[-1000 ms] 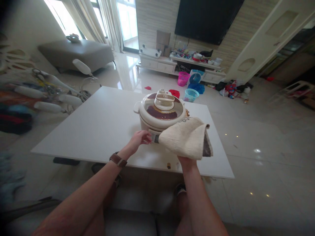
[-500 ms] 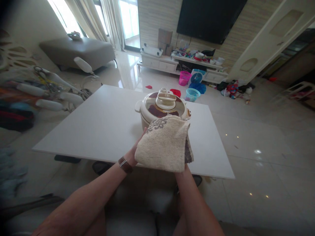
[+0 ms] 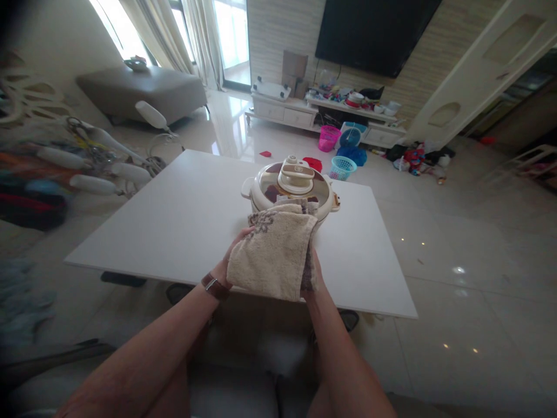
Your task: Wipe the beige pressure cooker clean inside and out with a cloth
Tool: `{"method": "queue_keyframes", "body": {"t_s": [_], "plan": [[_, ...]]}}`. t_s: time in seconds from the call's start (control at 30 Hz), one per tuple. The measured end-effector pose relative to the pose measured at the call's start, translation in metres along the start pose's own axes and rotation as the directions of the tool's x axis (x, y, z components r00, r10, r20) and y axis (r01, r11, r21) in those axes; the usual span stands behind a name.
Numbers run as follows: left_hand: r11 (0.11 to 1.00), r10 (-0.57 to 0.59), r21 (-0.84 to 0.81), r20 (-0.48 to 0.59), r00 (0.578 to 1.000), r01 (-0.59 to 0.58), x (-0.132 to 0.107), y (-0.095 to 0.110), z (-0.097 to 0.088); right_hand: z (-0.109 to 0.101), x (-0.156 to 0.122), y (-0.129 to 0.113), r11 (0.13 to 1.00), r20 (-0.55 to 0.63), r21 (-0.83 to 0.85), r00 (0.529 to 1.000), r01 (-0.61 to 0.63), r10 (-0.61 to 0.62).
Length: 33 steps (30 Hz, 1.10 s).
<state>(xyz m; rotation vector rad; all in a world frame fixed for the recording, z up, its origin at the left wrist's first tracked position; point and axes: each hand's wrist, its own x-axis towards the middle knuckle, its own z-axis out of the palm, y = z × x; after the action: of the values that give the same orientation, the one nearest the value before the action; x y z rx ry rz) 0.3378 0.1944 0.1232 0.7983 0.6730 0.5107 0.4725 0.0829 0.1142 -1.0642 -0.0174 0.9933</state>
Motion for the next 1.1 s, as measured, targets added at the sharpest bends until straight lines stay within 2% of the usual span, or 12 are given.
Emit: {"method": "queue_keyframes", "body": {"t_s": [0.07,0.17,0.27,0.37,0.47,0.57,0.63,0.73,0.87,0.97,1.03,1.1], "plan": [[0.999,0.003,-0.055,-0.012,1.0,-0.004,0.0,0.009,-0.006,0.002,0.002,-0.001,0.998,0.055,0.033,0.997,-0.057,0.055],[0.982,0.163,-0.075,-0.114,0.98,-0.172,0.0,0.029,-0.025,-0.003,0.004,-0.007,0.993,0.049,0.113,0.998,0.042,-0.048],[0.914,0.382,-0.044,-0.242,0.892,-0.403,0.0,0.05,-0.048,-0.008,0.003,-0.013,0.988,0.063,0.15,0.997,0.045,-0.055],[0.809,0.542,-0.041,-0.334,0.771,-0.586,0.003,0.062,-0.062,-0.008,-0.002,-0.014,0.986,0.096,0.164,0.995,0.012,-0.028],[0.69,0.652,-0.037,-0.401,0.643,-0.723,0.015,0.064,-0.062,-0.005,-0.006,-0.011,0.985,0.125,0.173,0.992,-0.021,-0.001],[0.677,0.675,0.052,-0.441,0.592,-0.734,0.032,0.054,-0.048,-0.004,-0.008,-0.007,0.984,0.147,0.173,0.989,-0.033,0.007],[0.72,0.679,0.205,-0.405,0.612,-0.663,0.041,0.043,-0.034,-0.004,-0.008,-0.006,0.983,0.156,0.178,0.988,-0.043,0.015],[0.656,0.719,0.468,-0.145,0.68,-0.593,0.047,0.025,-0.009,-0.006,-0.009,-0.004,0.979,0.158,0.197,0.987,-0.052,0.021],[0.33,0.799,0.73,0.121,0.589,-0.598,0.046,0.01,0.016,-0.012,-0.01,-0.003,0.978,0.17,0.198,0.985,-0.064,0.03],[0.173,0.794,0.844,0.186,0.579,-0.508,0.053,0.008,0.02,-0.019,-0.009,-0.005,0.975,0.171,0.212,0.985,-0.07,0.033],[0.128,0.817,0.865,0.186,0.546,-0.486,0.065,0.008,0.016,-0.025,-0.008,-0.007,0.971,0.156,0.229,0.987,-0.067,0.032],[0.19,0.876,0.846,0.084,0.475,-0.499,0.079,0.009,0.01,-0.03,-0.007,-0.009,0.968,0.135,0.24,0.99,-0.067,0.035]]}}
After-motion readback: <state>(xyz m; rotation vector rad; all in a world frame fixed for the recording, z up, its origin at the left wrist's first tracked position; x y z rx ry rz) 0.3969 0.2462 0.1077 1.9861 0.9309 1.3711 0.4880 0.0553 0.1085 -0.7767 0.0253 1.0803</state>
